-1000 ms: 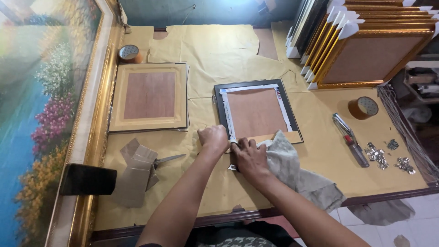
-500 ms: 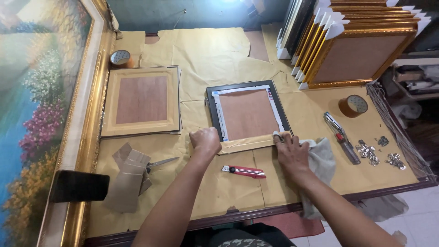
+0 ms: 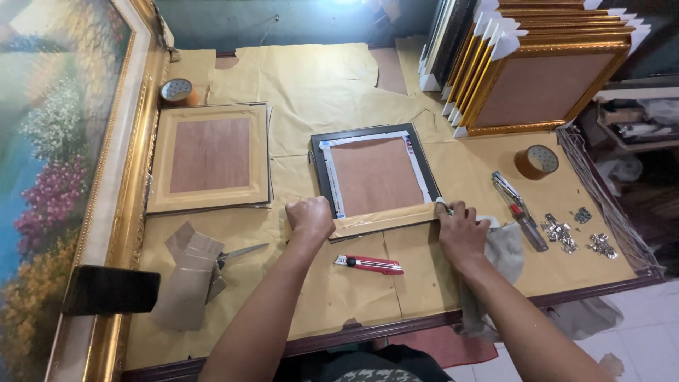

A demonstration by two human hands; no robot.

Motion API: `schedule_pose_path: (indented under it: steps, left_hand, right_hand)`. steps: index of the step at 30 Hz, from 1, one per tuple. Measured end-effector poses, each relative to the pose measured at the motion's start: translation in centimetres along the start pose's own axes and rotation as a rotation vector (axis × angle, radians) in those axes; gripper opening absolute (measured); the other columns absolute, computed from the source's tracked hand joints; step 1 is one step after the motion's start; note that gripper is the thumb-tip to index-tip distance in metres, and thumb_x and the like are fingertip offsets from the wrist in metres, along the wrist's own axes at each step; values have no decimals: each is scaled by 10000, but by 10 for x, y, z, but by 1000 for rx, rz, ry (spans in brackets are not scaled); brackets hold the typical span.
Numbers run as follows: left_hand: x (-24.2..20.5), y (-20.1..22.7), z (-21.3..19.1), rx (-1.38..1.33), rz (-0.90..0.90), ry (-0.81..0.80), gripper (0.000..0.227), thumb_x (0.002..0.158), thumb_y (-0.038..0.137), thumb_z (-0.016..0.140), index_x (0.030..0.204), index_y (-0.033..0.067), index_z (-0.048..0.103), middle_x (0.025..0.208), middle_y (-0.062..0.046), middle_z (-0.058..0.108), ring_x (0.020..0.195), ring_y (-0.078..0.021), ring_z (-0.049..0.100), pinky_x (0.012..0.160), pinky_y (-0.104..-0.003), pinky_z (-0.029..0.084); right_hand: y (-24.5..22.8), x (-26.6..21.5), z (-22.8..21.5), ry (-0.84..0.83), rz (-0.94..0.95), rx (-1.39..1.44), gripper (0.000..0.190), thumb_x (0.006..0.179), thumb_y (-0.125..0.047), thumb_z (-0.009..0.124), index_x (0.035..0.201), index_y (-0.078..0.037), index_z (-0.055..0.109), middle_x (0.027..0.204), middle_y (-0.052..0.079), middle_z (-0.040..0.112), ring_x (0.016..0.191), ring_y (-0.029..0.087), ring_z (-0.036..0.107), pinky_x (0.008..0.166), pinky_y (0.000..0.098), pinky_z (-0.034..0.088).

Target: Assembling a picture frame by positioning the artwork, applying tape to secure the backing, and trimming excess material with a utility knife.

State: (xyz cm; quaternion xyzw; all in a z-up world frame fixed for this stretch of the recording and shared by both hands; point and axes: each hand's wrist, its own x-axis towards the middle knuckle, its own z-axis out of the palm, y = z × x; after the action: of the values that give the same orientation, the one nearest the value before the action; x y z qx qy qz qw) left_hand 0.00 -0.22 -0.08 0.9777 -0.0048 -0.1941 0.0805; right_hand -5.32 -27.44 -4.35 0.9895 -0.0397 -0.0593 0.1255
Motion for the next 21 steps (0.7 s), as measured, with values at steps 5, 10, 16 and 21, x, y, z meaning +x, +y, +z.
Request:
schedule_pose_path:
  steps: [5,10,16,21]
  left_hand:
    - [-1,-3,5,1,18,-10,237,760,129,526,946,48,648,918,-124,652,957,-321,595,795,-438,382]
    - [-5,-1,-2,-6,16,2,262,761,78,462,942,51,650,917,-113,653,956,-316,595,800,-428,375]
    - [0,-4,1,-5,28,25,263,741,74,464,919,58,656,890,-111,655,934,-315,601,777,-426,370]
    - [-6,-5,-5,-16,38,7,271,736,38,454,918,38,654,886,-132,654,932,-331,597,792,-438,361]
  right_hand:
    - [-23,-12,-10,-55,5,64,419,865,-88,325,1240,-222,454,1132,85,412,987,280,451,720,422,373]
    - [-81,-22,-21,-39,-137,112,417,818,-139,440,1219,-251,471,1108,64,422,985,264,455,718,414,386]
    - [-135,-34,-46,-20,-379,153,578,672,-366,679,1202,-277,467,1094,26,405,961,267,429,703,436,396]
    - [-131,-31,-32,69,-415,123,531,682,-451,624,1164,-282,481,1048,14,428,957,250,438,697,411,373]
